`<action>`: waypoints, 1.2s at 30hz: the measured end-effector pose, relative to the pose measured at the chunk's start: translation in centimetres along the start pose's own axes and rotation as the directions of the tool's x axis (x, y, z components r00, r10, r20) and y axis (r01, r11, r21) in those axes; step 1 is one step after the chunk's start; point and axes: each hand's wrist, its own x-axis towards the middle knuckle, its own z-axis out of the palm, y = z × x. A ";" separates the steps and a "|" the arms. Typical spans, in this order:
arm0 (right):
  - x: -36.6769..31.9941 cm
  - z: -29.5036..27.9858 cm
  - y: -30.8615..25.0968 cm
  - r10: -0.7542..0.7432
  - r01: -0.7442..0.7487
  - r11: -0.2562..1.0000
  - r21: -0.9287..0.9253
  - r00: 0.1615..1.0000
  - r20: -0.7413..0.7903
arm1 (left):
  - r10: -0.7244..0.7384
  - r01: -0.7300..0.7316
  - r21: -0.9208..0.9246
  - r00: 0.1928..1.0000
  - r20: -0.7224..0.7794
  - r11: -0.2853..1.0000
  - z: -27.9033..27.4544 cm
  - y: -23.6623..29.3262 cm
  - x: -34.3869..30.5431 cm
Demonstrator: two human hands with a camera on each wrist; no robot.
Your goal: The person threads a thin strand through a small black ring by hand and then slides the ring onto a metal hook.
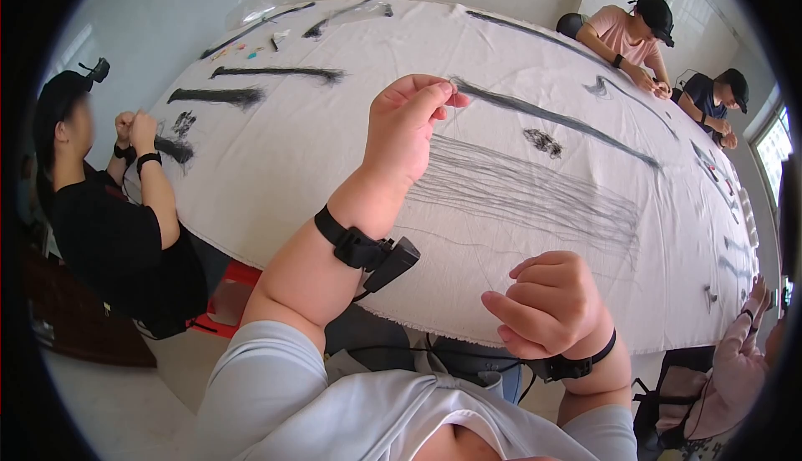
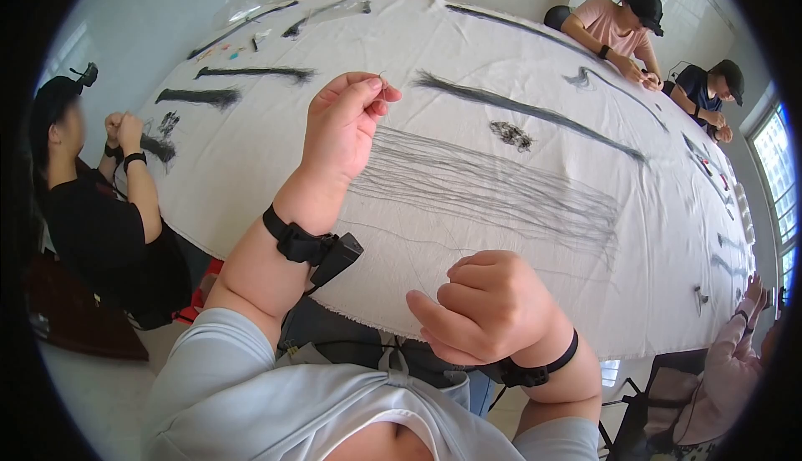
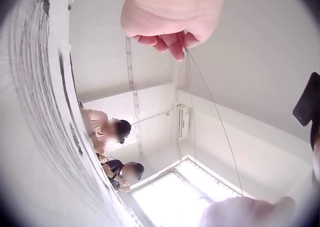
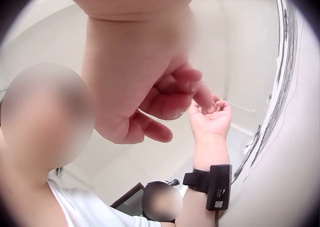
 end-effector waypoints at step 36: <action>-0.2 2.4 4.6 0.644 -0.612 0.755 0.236 0.624 -0.443 | -0.031 -0.324 0.624 0.873 0.487 0.711 3.0 -0.3 -3.8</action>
